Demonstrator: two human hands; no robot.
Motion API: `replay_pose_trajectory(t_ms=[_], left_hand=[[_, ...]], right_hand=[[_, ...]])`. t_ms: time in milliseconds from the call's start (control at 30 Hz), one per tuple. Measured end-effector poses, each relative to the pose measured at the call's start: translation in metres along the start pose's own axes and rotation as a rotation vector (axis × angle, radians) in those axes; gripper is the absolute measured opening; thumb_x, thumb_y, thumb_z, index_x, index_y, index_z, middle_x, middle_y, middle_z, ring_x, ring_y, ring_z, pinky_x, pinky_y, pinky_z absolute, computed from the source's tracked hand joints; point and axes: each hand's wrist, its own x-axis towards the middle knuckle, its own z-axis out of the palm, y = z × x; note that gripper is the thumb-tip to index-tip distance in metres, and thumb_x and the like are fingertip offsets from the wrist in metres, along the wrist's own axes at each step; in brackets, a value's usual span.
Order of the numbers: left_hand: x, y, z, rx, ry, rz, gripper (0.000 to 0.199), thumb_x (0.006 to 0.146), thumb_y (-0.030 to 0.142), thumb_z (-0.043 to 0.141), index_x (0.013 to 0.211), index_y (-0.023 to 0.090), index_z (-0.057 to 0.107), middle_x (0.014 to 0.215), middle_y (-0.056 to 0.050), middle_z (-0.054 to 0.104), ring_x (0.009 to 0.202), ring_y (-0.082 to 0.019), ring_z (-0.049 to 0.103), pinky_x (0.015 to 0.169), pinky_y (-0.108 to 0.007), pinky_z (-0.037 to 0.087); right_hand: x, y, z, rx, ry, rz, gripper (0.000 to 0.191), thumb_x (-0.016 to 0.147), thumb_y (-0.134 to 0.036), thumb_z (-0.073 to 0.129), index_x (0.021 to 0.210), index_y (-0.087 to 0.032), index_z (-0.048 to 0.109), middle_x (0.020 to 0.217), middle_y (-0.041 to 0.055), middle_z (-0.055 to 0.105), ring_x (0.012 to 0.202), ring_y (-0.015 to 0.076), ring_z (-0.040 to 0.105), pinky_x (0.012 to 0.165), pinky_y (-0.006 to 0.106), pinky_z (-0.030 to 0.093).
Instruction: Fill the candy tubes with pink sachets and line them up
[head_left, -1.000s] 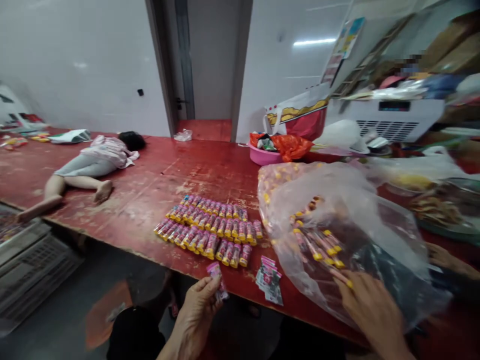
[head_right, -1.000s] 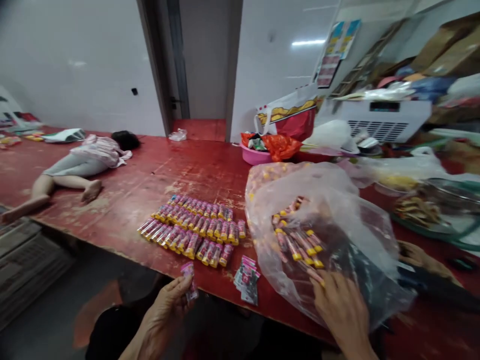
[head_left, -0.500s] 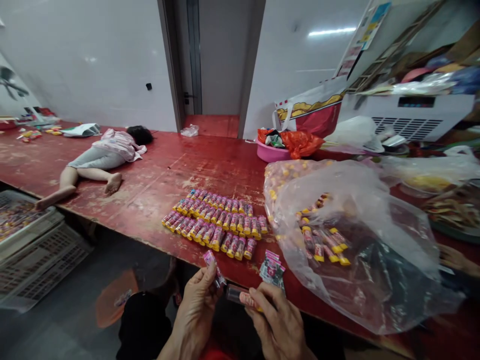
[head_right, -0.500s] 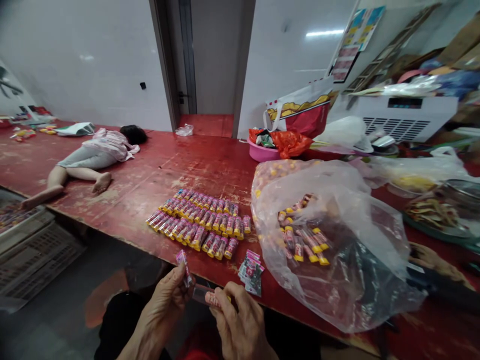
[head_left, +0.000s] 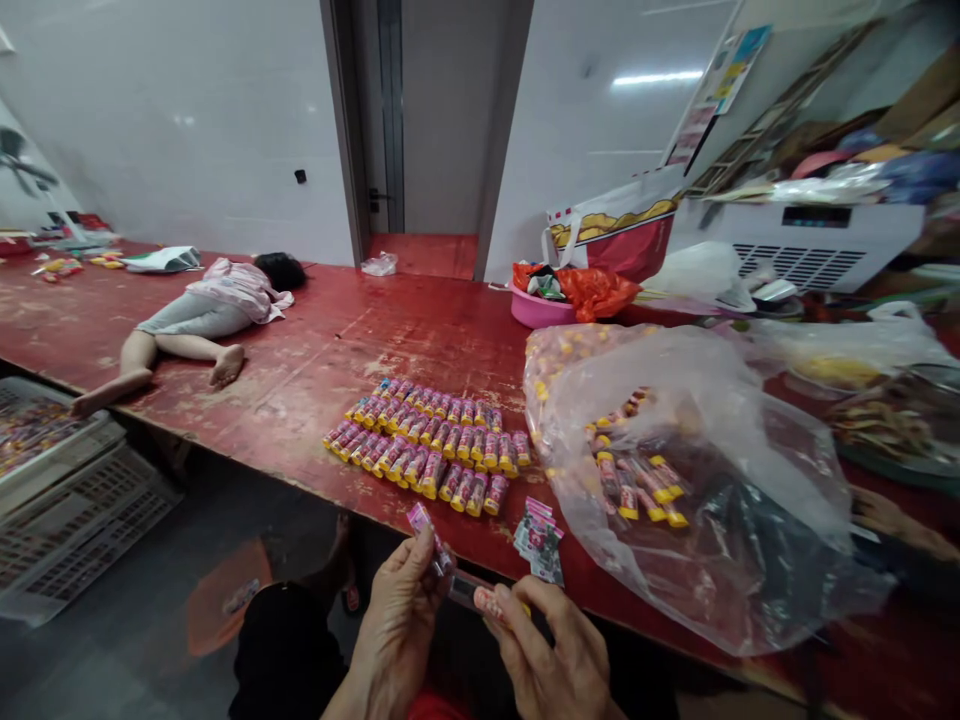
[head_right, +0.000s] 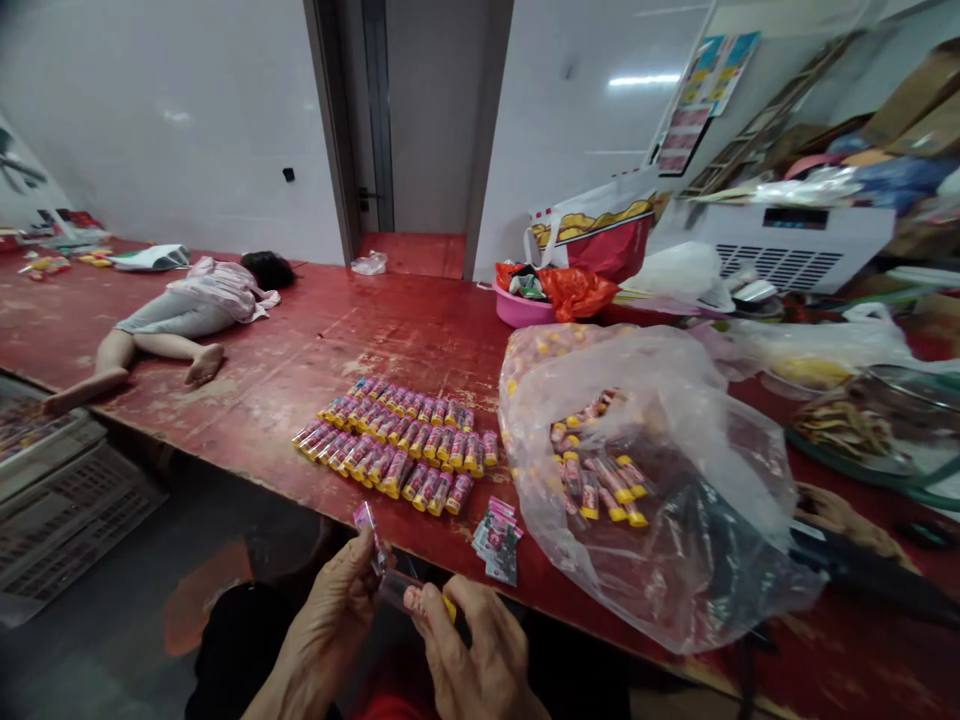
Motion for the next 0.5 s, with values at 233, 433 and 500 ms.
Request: replay_pose_trajectory(t_ms=[233,433,500], left_hand=[[0.001,-0.005,-0.003,0.02,0.004,-0.027,0.054,0.035,0.038,0.099,0.071,0.013,0.068,0.066,-0.003,0.071,0.057,-0.013,0.063,0.054,-0.02,0.051],[0.001,-0.012,-0.011,0.052,-0.098,0.02,0.047,0.047,0.041,0.096,0.072,0.012,0.069,0.068,-0.003,0.071,0.059,-0.012,0.063,0.057,-0.02,0.051],[0.003,-0.014,-0.013,0.062,-0.068,0.035,0.047,0.045,0.04,0.096,0.071,0.013,0.069,0.067,-0.003,0.071,0.059,-0.013,0.063,0.057,-0.021,0.052]], right_hand=[[-0.011,0.002,0.005,-0.109,-0.019,-0.038,0.04,0.087,-0.006,0.068,0.126,-0.012,0.059,0.103,0.0143,0.061,0.091,0.0226,0.064,0.073,0.034,0.058],[0.0,-0.005,0.0,-0.059,-0.029,-0.057,0.024,0.094,-0.013,0.059,0.116,-0.004,0.062,0.097,0.0159,0.068,0.088,0.0236,0.066,0.072,0.035,0.058],[0.003,-0.006,0.0,-0.066,-0.03,-0.08,0.022,0.095,-0.014,0.056,0.113,-0.004,0.063,0.096,0.0164,0.069,0.087,0.0242,0.067,0.071,0.036,0.058]])
